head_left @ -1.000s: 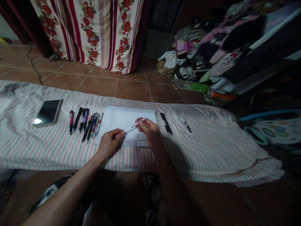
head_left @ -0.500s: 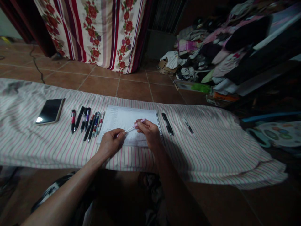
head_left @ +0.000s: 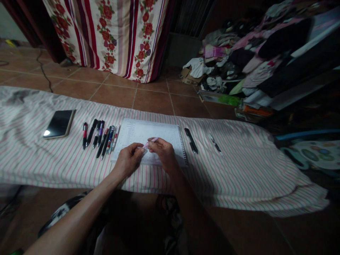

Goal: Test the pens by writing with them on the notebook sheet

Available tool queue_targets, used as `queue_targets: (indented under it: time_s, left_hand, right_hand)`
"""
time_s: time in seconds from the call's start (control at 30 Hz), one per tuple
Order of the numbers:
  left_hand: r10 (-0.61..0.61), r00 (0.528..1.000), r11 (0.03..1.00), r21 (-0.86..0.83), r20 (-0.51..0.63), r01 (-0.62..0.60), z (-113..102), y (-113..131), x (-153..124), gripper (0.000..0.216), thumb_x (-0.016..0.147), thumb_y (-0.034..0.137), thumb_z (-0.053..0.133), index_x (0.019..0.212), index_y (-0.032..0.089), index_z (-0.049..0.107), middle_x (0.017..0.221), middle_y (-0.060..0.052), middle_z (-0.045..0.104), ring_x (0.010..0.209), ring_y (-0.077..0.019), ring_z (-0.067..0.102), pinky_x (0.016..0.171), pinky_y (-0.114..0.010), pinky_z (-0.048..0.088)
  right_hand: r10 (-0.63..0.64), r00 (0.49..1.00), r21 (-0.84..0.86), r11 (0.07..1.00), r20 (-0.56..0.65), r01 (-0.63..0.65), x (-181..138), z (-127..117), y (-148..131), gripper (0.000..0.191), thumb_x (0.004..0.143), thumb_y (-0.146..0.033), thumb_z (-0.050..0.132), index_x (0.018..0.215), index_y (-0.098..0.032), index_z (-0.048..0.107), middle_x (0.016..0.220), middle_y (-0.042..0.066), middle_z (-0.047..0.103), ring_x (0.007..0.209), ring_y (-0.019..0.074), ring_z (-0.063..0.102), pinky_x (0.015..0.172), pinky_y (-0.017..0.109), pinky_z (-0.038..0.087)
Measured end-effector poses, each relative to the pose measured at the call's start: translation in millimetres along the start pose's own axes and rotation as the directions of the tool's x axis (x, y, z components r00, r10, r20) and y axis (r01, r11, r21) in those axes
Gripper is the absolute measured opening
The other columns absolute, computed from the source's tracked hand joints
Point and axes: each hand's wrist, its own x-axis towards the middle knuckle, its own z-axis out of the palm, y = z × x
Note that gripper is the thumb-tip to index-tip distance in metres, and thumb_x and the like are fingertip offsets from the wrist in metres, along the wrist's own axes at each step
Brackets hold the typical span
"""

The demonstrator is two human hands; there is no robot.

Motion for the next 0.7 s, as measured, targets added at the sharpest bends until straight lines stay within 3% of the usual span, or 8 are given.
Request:
queue_targets:
  time_s: [0.3,0.5,0.7]
  left_hand:
    - [0.07,0.996,0.997,0.033,0.059,-0.072,-1.9,-3.3,1.6,0.031,0.078,0.034,0.05,0.095,0.012,0.064,0.078,-0.006,0.065,0.07,-0.0171,0.058,0.065,-0.029,0.045]
    - [0.175,0.982,0.978,0.1,0.068,-0.181,-5.6,-0.9,1.4,0.023,0.077,0.029,0.05,0.087,0.015,0.066,0.078,-0.005,0.06,0.075,-0.0171,0.056,0.071,-0.029,0.042]
    - [0.214,0.971,0.958,0.173,0.101,-0.229,-4.4,3.0,1.6,0.022,0.079,0.024,0.048,0.082,0.018,0.069,0.07,-0.003,0.057,0.07,-0.0166,0.055,0.067,-0.029,0.041]
  right_hand:
    - [-0.018,1.0,0.003,1.0,-0.017,0.018,1.7,-1.8,-0.4,0.027,0.063,-0.031,0.068,0.084,-0.018,0.057,0.066,-0.001,0.064,0.061,0.0126,0.06,0.058,0.025,0.048]
    - [-0.02,1.0,-0.001,1.0,0.004,0.02,0.4,-3.1,-1.5,0.024,0.063,-0.031,0.068,0.08,-0.018,0.057,0.065,-0.001,0.063,0.06,0.012,0.059,0.058,0.025,0.048]
    - [-0.091,0.996,-0.05,0.995,-0.009,0.091,-1.4,1.4,0.1,0.021,0.064,-0.032,0.067,0.073,-0.02,0.053,0.061,-0.002,0.058,0.055,0.0104,0.055,0.055,0.024,0.047]
